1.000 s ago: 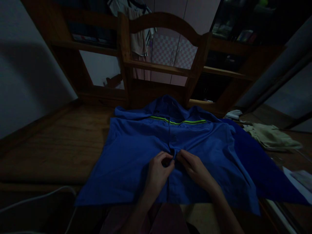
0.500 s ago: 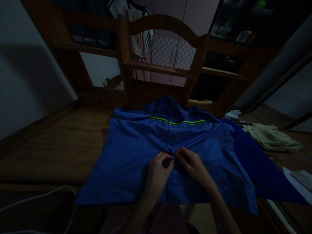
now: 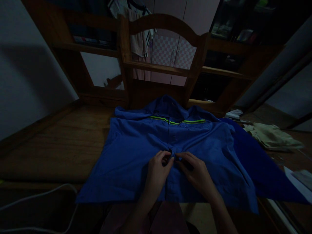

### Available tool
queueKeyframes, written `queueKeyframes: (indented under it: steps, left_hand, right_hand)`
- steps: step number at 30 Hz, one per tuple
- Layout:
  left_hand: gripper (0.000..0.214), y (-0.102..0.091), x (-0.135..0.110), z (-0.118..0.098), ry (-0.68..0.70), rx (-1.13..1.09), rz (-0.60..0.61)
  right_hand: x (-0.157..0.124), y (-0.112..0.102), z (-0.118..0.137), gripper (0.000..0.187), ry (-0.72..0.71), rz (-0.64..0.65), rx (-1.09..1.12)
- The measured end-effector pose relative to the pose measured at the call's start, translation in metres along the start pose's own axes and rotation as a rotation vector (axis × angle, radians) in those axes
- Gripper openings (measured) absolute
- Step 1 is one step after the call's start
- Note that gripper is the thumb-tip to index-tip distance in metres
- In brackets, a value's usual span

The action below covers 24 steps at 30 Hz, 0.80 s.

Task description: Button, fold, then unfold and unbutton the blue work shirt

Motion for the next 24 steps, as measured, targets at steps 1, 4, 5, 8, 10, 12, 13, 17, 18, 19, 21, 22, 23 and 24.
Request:
queueKeyframes:
  steps: [1,4,5,8,10,12,13,17,18,19,21,22,23,24]
  left_hand:
    - [0.010,0.000,0.000,0.000,-0.013,-0.011,0.005]
    - [0.015,0.001,0.001,0.001,-0.054,-0.070,0.009]
    - [0.016,0.001,0.001,0.000,-0.059,-0.087,0.008]
    - [0.018,-0.001,-0.007,-0.006,-0.066,-0.081,0.015]
    - [0.021,-0.008,-0.023,-0.014,-0.039,0.008,-0.027]
    - [0.024,-0.019,-0.047,-0.021,0.010,0.093,-0.089]
    - [0.023,-0.024,-0.060,-0.023,0.022,0.093,-0.081]
    - [0.013,-0.026,-0.107,-0.008,-0.101,-0.060,0.154]
    - [0.016,-0.022,-0.115,-0.001,-0.158,-0.110,0.194]
    - [0.020,-0.018,-0.121,0.006,-0.222,-0.165,0.213]
    - [0.029,-0.009,-0.130,0.018,-0.369,-0.288,0.199]
    - [0.032,-0.006,-0.133,0.021,-0.436,-0.345,0.177]
    - [0.034,-0.004,-0.136,0.024,-0.482,-0.386,0.150]
    - [0.034,-0.003,-0.137,0.025,-0.513,-0.420,0.116]
  right_hand:
    - [-0.003,0.001,0.002,0.029,-0.016,-0.004,-0.004]
    - [-0.014,0.005,0.008,0.037,-0.031,-0.034,-0.025]
    - [-0.019,0.006,0.011,0.037,-0.031,-0.046,-0.031]
    - [-0.034,0.006,0.019,0.036,-0.031,-0.071,-0.035]
    - [-0.044,0.004,0.022,0.035,-0.043,-0.067,-0.036]
    - [-0.054,0.000,0.023,0.035,-0.075,-0.064,-0.052]
    - [-0.059,-0.002,0.023,0.036,-0.094,-0.065,-0.068]
    - [-0.082,-0.006,0.015,0.037,-0.152,-0.076,-0.141]
    - [-0.087,-0.005,0.013,0.037,-0.173,-0.063,-0.153]
    - [-0.092,-0.003,0.011,0.036,-0.200,-0.049,-0.161]
    - [-0.100,0.004,0.010,0.036,-0.247,-0.015,-0.174]
    - [-0.101,0.007,0.011,0.035,-0.260,-0.003,-0.183]
    - [-0.102,0.010,0.012,0.033,-0.265,0.001,-0.195]
    - [-0.101,0.013,0.013,0.031,-0.264,0.005,-0.209]
Point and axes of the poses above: each hand's wrist, its own x-axis towards the middle knuckle, its own y-axis out of the palm, z = x × y, the point moved 3 cm from there along x, towards the middle knuckle, and after that the axes turned 11 degrees about x, right-handed, at the moved point
